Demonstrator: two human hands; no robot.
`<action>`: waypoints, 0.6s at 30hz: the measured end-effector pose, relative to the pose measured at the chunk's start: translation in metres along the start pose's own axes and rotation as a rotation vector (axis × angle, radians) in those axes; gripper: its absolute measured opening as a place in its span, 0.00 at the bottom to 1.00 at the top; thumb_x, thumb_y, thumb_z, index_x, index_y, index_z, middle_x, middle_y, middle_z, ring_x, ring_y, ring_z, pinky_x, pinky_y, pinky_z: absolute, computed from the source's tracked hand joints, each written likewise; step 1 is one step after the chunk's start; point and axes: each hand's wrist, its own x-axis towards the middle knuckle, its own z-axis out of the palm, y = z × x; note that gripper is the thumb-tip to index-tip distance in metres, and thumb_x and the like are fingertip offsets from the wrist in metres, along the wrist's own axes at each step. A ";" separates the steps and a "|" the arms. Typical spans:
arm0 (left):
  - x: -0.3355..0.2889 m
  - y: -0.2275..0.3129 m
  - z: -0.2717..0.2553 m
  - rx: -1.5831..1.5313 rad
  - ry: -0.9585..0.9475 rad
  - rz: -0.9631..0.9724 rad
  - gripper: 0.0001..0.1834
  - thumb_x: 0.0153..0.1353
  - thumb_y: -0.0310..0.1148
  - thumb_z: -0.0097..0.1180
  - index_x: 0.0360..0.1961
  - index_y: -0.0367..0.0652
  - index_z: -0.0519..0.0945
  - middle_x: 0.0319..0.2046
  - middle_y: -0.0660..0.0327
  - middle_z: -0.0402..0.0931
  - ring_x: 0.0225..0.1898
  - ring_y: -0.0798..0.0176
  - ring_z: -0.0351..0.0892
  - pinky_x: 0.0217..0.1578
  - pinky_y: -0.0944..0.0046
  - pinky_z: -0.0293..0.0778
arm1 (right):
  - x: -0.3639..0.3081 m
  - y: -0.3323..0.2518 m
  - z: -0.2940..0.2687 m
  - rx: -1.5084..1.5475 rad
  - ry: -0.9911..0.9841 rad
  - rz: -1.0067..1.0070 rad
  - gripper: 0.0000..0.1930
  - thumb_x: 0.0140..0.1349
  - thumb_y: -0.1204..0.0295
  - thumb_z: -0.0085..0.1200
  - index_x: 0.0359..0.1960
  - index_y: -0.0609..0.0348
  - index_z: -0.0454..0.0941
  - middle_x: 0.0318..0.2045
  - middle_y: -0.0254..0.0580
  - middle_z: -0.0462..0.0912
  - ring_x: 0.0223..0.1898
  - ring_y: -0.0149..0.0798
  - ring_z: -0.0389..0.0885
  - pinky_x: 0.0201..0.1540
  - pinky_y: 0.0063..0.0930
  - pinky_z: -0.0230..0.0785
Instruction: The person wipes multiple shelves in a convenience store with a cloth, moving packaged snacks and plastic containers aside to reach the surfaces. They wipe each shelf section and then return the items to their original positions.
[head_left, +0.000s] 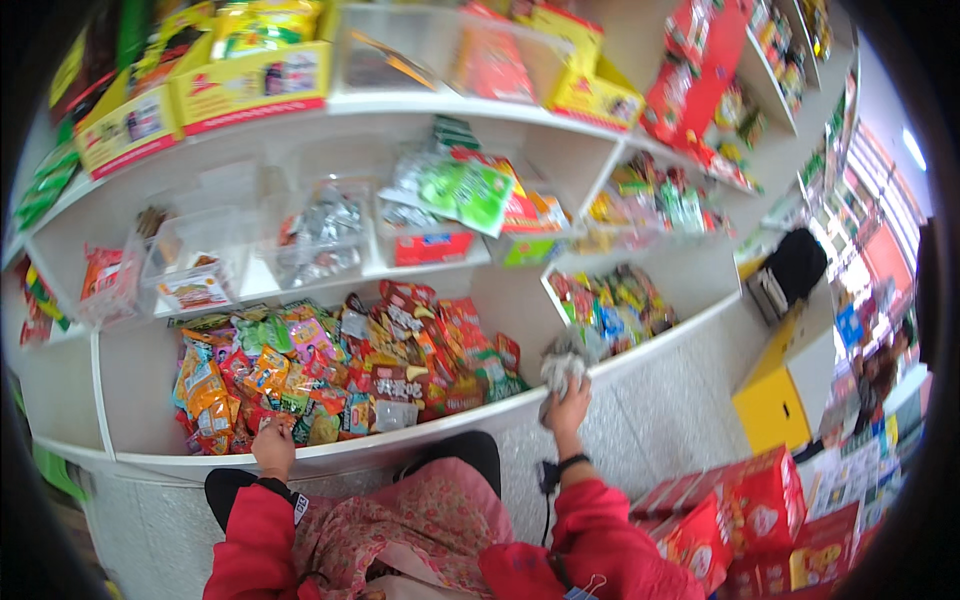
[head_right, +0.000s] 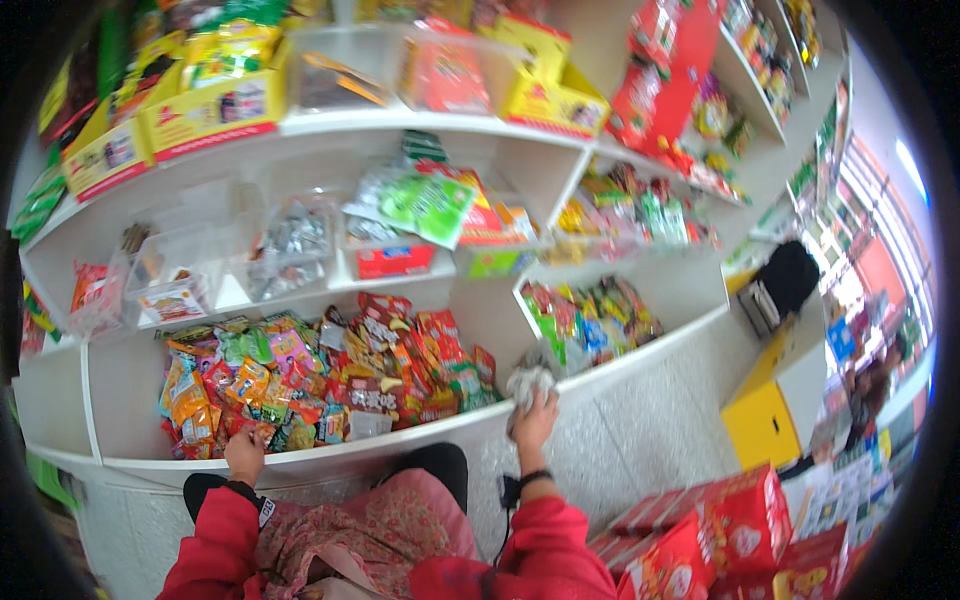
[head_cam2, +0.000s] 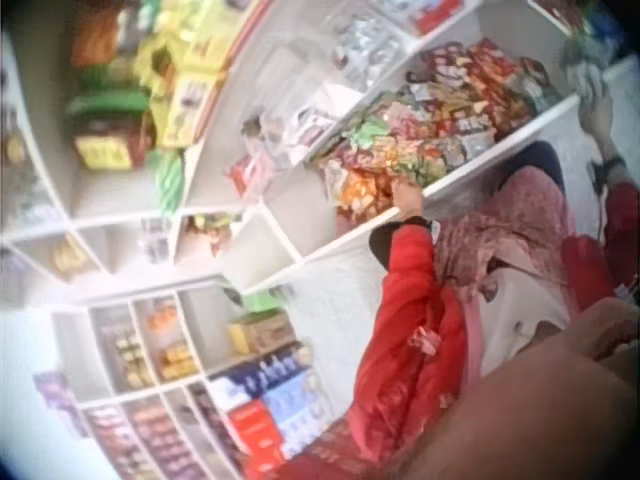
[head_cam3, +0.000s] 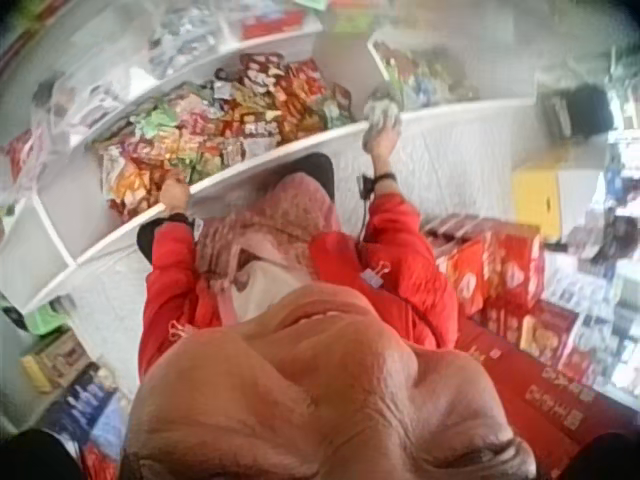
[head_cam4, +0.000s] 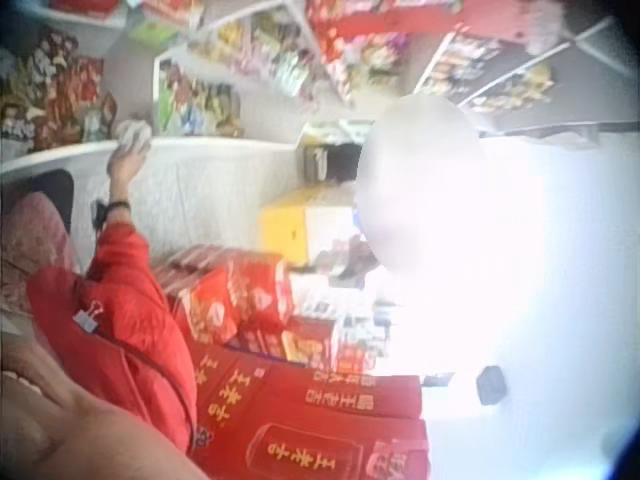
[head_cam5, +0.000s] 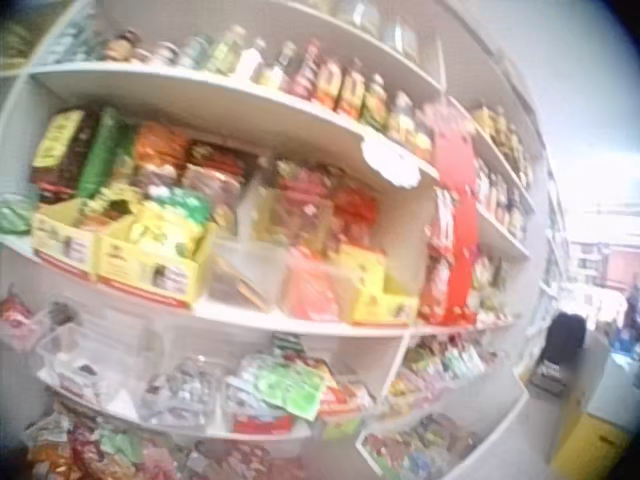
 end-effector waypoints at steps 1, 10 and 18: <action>0.000 0.000 0.001 -0.036 0.022 0.003 0.05 0.54 0.35 0.54 0.27 0.47 0.78 0.22 0.54 0.78 0.27 0.46 0.78 0.28 0.49 0.72 | -0.012 -0.016 0.002 -0.026 -0.001 -0.026 0.29 0.46 0.73 0.59 0.55 0.46 0.69 0.57 0.55 0.63 0.54 0.59 0.64 0.56 0.46 0.61; -0.003 -0.009 0.015 -0.096 0.088 0.072 0.07 0.53 0.34 0.54 0.25 0.44 0.79 0.22 0.53 0.77 0.26 0.48 0.78 0.31 0.49 0.72 | -0.138 -0.176 0.021 -0.138 -0.428 -0.628 0.26 0.54 0.63 0.53 0.56 0.53 0.68 0.55 0.66 0.65 0.54 0.67 0.66 0.55 0.51 0.63; -0.018 -0.011 0.000 -0.280 0.104 0.238 0.08 0.54 0.34 0.50 0.26 0.42 0.78 0.23 0.51 0.77 0.28 0.48 0.78 0.31 0.49 0.72 | -0.203 -0.286 0.042 -0.016 -0.533 -0.964 0.23 0.56 0.61 0.52 0.52 0.53 0.68 0.47 0.62 0.68 0.46 0.63 0.71 0.47 0.50 0.69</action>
